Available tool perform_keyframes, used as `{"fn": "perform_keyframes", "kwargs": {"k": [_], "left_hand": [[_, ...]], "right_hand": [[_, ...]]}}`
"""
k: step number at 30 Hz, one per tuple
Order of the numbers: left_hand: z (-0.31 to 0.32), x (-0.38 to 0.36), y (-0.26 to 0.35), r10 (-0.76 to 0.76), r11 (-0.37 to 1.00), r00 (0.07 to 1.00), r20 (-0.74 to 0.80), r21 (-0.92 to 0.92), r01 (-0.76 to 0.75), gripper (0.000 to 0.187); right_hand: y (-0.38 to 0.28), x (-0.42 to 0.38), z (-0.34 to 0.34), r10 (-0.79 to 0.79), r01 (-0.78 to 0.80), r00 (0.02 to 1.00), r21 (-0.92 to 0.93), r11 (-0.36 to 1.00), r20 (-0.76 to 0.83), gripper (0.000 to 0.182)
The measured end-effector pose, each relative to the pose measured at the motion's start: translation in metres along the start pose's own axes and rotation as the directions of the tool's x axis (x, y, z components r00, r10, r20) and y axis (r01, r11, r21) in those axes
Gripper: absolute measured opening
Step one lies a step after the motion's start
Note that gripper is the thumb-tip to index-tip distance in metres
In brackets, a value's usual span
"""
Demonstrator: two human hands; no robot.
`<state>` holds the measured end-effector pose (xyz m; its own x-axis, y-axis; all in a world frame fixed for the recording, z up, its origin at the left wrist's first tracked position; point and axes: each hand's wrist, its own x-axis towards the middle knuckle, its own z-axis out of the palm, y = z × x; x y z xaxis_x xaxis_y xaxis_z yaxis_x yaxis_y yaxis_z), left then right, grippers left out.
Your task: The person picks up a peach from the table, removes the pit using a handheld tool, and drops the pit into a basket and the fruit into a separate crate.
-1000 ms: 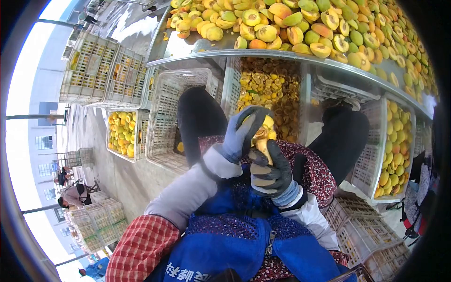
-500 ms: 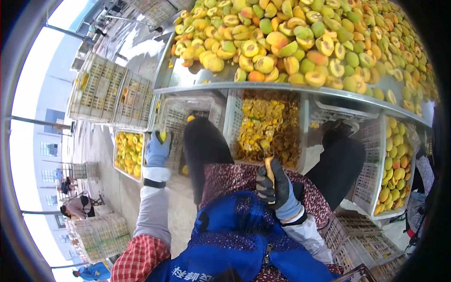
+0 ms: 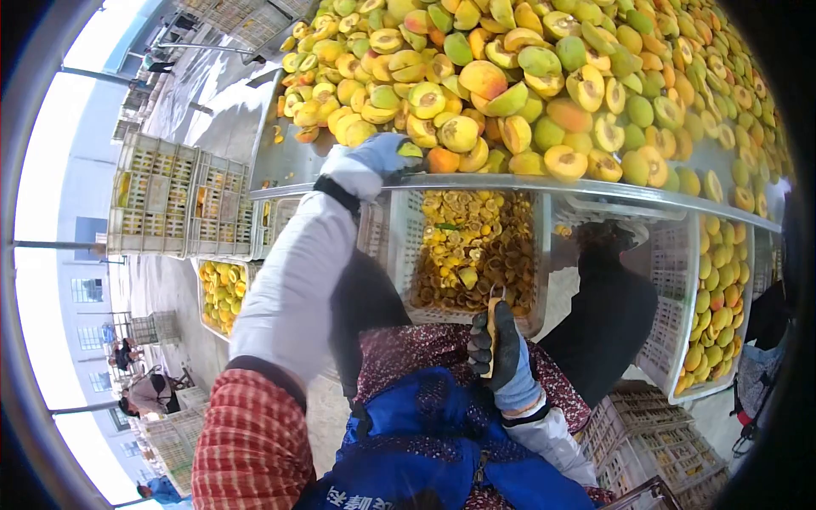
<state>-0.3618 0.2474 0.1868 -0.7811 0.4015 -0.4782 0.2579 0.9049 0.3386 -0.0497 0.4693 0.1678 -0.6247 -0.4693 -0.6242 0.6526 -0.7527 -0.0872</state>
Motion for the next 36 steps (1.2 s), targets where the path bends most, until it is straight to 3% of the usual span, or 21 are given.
{"fn": "perform_keyframes", "kwargs": {"k": [1, 2, 3, 4, 6, 9, 15, 17, 18, 19, 21, 23, 24, 26, 27, 29, 31, 32, 33, 35, 36], "left_hand": [[-0.002, -0.015, 0.004, 0.04, 0.999, 0.999, -0.021, -0.027, -0.04, 0.047], [0.006, -0.034, 0.019, 0.107, 0.99, 0.941, -0.322, 0.119, -0.072, 0.046], [0.016, -0.057, 0.038, 0.206, 0.963, 0.791, -0.577, 0.263, -0.059, 0.045], [0.019, -0.081, 0.061, 0.23, 0.972, 0.761, -0.607, 0.178, -0.152, 0.045], [0.027, -0.125, 0.1, 0.32, 0.938, 0.739, -0.593, 0.087, -0.336, 0.047], [0.051, -0.165, 0.125, 0.575, 0.817, 0.716, -0.396, 0.241, -0.523, 0.06], [0.092, -0.192, 0.124, 0.393, 0.779, 0.73, -0.56, -0.219, -0.587, 0.055], [0.102, -0.2, 0.129, 0.351, 0.729, 0.718, -0.601, -0.305, -0.613, 0.053], [0.112, -0.206, 0.138, 0.113, 0.464, 0.844, -0.524, -0.723, -0.511, 0.051], [0.119, -0.209, 0.146, -0.054, 0.052, 0.945, -0.321, -0.946, -0.319, 0.051], [0.128, -0.21, 0.148, -0.119, 0.071, 0.947, -0.298, -0.954, -0.291, 0.046], [0.137, -0.21, 0.143, -0.299, 0.098, 0.934, -0.195, -0.98, -0.173, 0.047], [0.142, -0.211, 0.146, -0.339, -0.125, 0.934, -0.111, -0.979, -0.161, 0.048], [0.152, -0.206, 0.14, -0.385, -0.158, 0.912, -0.142, -0.963, -0.216, 0.048], [0.156, -0.204, 0.137, -0.427, -0.187, 0.889, -0.168, -0.945, -0.268, 0.048], [0.137, -0.213, 0.143, -0.338, -0.246, 0.938, -0.081, -0.954, -0.172, 0.047], [0.138, -0.213, 0.148, -0.343, 0.053, 0.889, -0.303, -0.951, -0.304, 0.046], [0.145, -0.211, 0.144, -0.227, 0.451, 0.801, -0.554, -0.789, -0.418, 0.044], [0.147, -0.211, 0.146, -0.229, 0.453, 0.8, -0.555, -0.788, -0.418, 0.044], [0.15, -0.21, 0.153, -0.376, 0.002, 0.806, -0.456, -0.871, -0.492, 0.041], [0.15, -0.211, 0.159, -0.404, 0.006, 0.781, -0.477, -0.854, -0.52, 0.033]], "right_hand": [[-0.003, -0.001, 0.002, 0.002, -0.002, 1.0, 0.007, 1.0, -0.008, 0.04], [-0.006, 0.0, 0.003, -0.011, 0.009, 0.998, -0.042, 0.999, -0.059, 0.041], [-0.008, 0.002, 0.005, -0.028, 0.018, 0.993, -0.091, 0.996, -0.113, 0.041], [-0.006, 0.007, 0.003, -0.025, 0.015, 0.992, -0.085, 0.996, -0.125, 0.041], [0.001, 0.019, 0.0, -0.339, 0.287, 0.938, -0.373, 0.882, -0.079, 0.042], [-0.015, 0.011, 0.033, -0.307, 0.319, 0.948, -0.274, 0.907, 0.084, 0.04], [-0.004, 0.0, 0.029, -0.343, 0.338, 0.937, -0.446, 0.828, 0.074, 0.027], [-0.004, -0.009, 0.039, -0.277, 0.271, 0.961, -0.273, 0.923, 0.015, 0.021], [-0.002, -0.008, 0.038, -0.322, 0.325, 0.945, -0.281, 0.903, 0.057, 0.019], [0.0, -0.007, 0.038, -0.365, 0.377, 0.926, -0.286, 0.881, 0.097, 0.018], [0.002, -0.006, 0.041, -0.364, 0.37, 0.928, -0.292, 0.882, 0.078, 0.015], [0.002, -0.003, 0.036, -0.447, 0.435, 0.888, -0.503, 0.747, 0.105, 0.014], [0.003, -0.008, 0.035, -0.442, 0.431, 0.891, -0.507, 0.747, 0.106, 0.014], [0.003, -0.027, 0.036, -0.583, 0.549, 0.696, -0.834, 0.054, 0.42, 0.023], [0.006, -0.034, 0.035, -0.537, 0.492, 0.601, -0.803, -0.335, 0.592, 0.028], [0.011, -0.042, 0.041, -0.463, 0.436, 0.655, -0.799, -0.414, 0.597, 0.024], [0.015, -0.048, 0.057, -0.595, 0.392, 0.63, -0.865, -0.312, 0.5, 0.021], [0.017, -0.046, 0.06, -0.615, 0.406, 0.581, -0.845, -0.348, 0.532, 0.02], [0.019, -0.045, 0.059, -0.614, 0.408, 0.581, -0.844, -0.347, 0.534, 0.02], [0.025, -0.043, 0.055, -0.609, 0.366, 0.587, -0.846, -0.387, 0.533, 0.021], [0.026, -0.043, 0.056, -0.609, 0.366, 0.588, -0.847, -0.386, 0.532, 0.021]]}}
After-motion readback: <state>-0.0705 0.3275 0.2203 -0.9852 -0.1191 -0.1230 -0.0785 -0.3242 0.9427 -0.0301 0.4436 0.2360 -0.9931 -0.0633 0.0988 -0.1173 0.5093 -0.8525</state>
